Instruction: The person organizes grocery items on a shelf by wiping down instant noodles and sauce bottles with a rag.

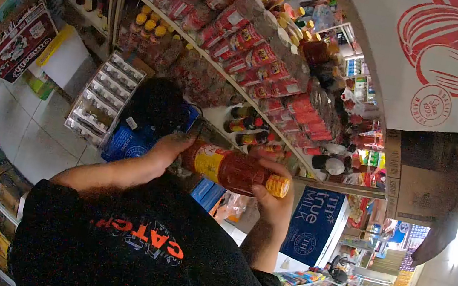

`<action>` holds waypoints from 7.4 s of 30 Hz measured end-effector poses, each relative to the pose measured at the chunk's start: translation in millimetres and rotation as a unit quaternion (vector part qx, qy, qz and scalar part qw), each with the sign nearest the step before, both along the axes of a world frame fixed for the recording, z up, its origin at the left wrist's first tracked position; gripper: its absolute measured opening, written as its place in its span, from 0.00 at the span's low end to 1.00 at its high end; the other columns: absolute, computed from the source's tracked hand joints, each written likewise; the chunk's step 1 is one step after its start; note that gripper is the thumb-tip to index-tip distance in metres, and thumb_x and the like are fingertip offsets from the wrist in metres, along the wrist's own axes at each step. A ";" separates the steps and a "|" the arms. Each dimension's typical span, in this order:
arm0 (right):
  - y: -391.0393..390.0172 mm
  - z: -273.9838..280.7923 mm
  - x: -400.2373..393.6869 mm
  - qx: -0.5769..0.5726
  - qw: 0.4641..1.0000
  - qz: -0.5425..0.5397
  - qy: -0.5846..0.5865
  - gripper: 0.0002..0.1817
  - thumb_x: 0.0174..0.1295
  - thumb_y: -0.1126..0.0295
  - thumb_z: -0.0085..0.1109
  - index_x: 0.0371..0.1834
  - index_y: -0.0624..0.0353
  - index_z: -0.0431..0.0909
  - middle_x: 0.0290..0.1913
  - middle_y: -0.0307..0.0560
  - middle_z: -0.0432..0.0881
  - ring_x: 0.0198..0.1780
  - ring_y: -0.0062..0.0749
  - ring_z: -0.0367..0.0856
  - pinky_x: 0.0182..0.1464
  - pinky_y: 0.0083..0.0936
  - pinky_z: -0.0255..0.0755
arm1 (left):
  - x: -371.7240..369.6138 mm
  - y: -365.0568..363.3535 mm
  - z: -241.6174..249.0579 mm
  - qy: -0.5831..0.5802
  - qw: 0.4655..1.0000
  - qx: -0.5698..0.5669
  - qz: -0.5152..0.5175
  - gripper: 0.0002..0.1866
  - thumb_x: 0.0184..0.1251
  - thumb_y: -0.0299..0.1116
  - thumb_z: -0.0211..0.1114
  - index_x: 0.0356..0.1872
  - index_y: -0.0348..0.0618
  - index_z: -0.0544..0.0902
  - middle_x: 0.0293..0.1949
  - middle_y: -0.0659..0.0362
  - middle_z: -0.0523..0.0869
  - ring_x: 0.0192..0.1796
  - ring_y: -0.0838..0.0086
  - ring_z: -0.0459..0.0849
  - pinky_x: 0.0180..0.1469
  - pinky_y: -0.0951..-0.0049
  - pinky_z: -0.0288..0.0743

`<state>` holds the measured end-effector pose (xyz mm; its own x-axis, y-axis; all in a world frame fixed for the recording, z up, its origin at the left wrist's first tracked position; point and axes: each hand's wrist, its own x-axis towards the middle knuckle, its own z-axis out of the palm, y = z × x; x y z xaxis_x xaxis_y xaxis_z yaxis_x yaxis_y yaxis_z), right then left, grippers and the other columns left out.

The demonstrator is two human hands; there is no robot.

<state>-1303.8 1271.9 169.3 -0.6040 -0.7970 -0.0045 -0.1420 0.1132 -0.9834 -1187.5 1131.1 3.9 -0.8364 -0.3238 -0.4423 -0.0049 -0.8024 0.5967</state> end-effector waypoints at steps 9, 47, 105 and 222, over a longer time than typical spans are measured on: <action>11.4 23.4 -38.0 -0.239 0.966 -0.097 -0.004 0.21 0.47 0.68 0.60 0.45 0.62 0.69 0.54 0.60 0.68 0.56 0.48 0.67 0.54 0.45 0.64 | -4.0 -26.9 9.1 0.018 0.992 -0.080 0.093 0.15 0.55 0.37 0.63 0.39 0.37 0.75 0.32 0.59 0.80 0.35 0.76 0.78 0.38 0.75 0.71; -154.3 77.2 -349.7 0.052 0.934 0.081 0.344 0.16 0.54 0.63 0.56 0.39 0.66 0.75 0.35 0.48 0.79 0.35 0.32 0.78 0.34 0.28 0.72 | 34.8 -21.7 -60.5 -0.131 0.981 -0.024 0.139 0.09 0.60 0.34 0.55 0.37 0.41 0.73 0.30 0.58 0.79 0.29 0.74 0.79 0.30 0.75 0.74; -115.1 30.0 -392.1 0.005 0.881 -0.259 0.396 0.16 0.62 0.61 0.42 0.41 0.62 0.73 0.42 0.52 0.75 0.43 0.38 0.72 0.47 0.31 0.65 | 70.1 -32.5 -68.8 -0.144 0.963 -0.155 0.165 0.16 0.62 0.39 0.55 0.46 0.40 0.71 0.42 0.57 0.77 0.45 0.70 0.75 0.49 0.72 0.67; 293.8 -77.6 108.1 -0.027 0.949 0.027 0.314 0.11 0.51 0.62 0.52 0.32 0.56 0.78 0.36 0.50 0.79 0.37 0.45 0.77 0.39 0.36 0.70 | 25.5 298.7 8.1 -0.090 0.795 0.298 -0.521 0.21 0.60 0.43 0.52 0.47 0.38 0.67 0.39 0.50 0.70 0.38 0.62 0.72 0.41 0.63 0.72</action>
